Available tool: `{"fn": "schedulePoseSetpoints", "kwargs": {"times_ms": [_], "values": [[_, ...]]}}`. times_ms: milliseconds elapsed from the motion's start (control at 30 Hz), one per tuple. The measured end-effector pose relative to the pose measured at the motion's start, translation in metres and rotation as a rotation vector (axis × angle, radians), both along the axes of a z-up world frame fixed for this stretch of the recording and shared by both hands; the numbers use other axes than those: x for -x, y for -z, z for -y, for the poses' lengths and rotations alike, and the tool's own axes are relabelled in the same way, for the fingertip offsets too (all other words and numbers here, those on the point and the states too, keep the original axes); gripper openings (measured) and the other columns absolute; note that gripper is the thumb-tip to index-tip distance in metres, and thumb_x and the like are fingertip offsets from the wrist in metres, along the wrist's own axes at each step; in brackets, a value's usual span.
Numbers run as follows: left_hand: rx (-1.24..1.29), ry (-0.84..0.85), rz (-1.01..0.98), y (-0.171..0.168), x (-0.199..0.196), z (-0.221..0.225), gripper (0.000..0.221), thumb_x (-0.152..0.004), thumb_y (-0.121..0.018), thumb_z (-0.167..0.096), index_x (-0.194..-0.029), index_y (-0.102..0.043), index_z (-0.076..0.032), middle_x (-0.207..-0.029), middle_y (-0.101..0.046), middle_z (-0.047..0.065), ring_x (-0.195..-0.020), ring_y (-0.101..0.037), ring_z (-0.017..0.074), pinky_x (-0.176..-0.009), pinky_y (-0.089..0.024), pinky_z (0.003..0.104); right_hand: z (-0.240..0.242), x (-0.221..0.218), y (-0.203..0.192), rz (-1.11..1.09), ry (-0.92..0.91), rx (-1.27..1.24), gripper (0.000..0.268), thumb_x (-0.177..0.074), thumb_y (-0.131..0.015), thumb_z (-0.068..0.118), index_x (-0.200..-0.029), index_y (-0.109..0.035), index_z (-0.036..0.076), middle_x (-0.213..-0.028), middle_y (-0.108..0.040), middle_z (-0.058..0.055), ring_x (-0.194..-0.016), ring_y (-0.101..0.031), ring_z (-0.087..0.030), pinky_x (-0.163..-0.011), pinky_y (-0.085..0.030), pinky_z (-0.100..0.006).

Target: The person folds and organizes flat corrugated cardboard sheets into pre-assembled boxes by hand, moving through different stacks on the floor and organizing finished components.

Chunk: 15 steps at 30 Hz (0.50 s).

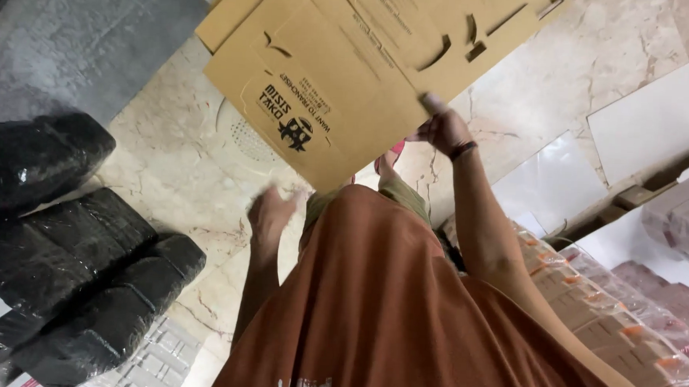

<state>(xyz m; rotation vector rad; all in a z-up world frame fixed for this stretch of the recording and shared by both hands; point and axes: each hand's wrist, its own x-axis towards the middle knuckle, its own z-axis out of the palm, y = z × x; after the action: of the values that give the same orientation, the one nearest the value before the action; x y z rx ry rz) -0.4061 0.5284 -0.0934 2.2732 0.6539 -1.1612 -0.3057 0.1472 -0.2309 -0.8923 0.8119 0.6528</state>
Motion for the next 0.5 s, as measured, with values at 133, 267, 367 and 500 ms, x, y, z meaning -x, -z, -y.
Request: {"fn": "schedulePoseSetpoints", "kwargs": {"times_ms": [133,267,367,500], "values": [[0.184,-0.11,0.405,-0.058,-0.086,0.05,0.095,-0.098,-0.061,-0.066,-0.165,-0.015,-0.016,-0.165,-0.032,0.022,-0.153,-0.026,0.0454,-0.124,-0.02,0.061,-0.009,-0.02,-0.072,0.088,0.041,0.15,0.051,-0.088,-0.082,0.041,-0.11,-0.065,-0.002,-0.041,-0.05,-0.018,-0.047,-0.07,-0.04,-0.062,-0.067,-0.052],[-0.136,0.271,0.26,-0.011,-0.165,0.134,0.118,-0.09,-0.061,-0.083,-0.166,-0.003,-0.013,-0.168,0.015,0.022,-0.154,0.008,0.0492,-0.114,-0.008,0.081,-0.015,-0.049,-0.108,0.203,-0.181,0.264,0.051,-0.095,-0.067,0.035,-0.124,-0.061,-0.007,-0.097,-0.072,-0.028,-0.061,-0.073,-0.041,-0.059,-0.068,-0.047],[-0.144,0.144,0.131,0.024,-0.182,0.178,0.142,-0.073,-0.062,-0.095,-0.165,0.008,-0.013,-0.165,0.026,0.024,-0.147,0.015,0.0624,-0.108,-0.009,0.086,-0.008,-0.051,-0.129,0.287,-0.465,0.518,0.057,-0.097,-0.06,0.047,-0.124,-0.071,-0.002,-0.076,-0.07,-0.032,-0.064,-0.075,-0.035,-0.06,-0.065,-0.035],[-0.218,0.023,0.105,0.03,-0.187,0.194,0.151,-0.076,-0.077,-0.092,-0.162,0.02,-0.014,-0.163,0.034,0.024,-0.148,0.02,0.0616,-0.101,-0.014,0.09,0.002,-0.046,-0.117,0.665,-0.708,0.764,0.055,-0.11,-0.055,0.046,-0.081,-0.065,0.001,-0.066,-0.07,-0.015,-0.049,-0.069,-0.02,-0.046,-0.057,-0.031]]}}
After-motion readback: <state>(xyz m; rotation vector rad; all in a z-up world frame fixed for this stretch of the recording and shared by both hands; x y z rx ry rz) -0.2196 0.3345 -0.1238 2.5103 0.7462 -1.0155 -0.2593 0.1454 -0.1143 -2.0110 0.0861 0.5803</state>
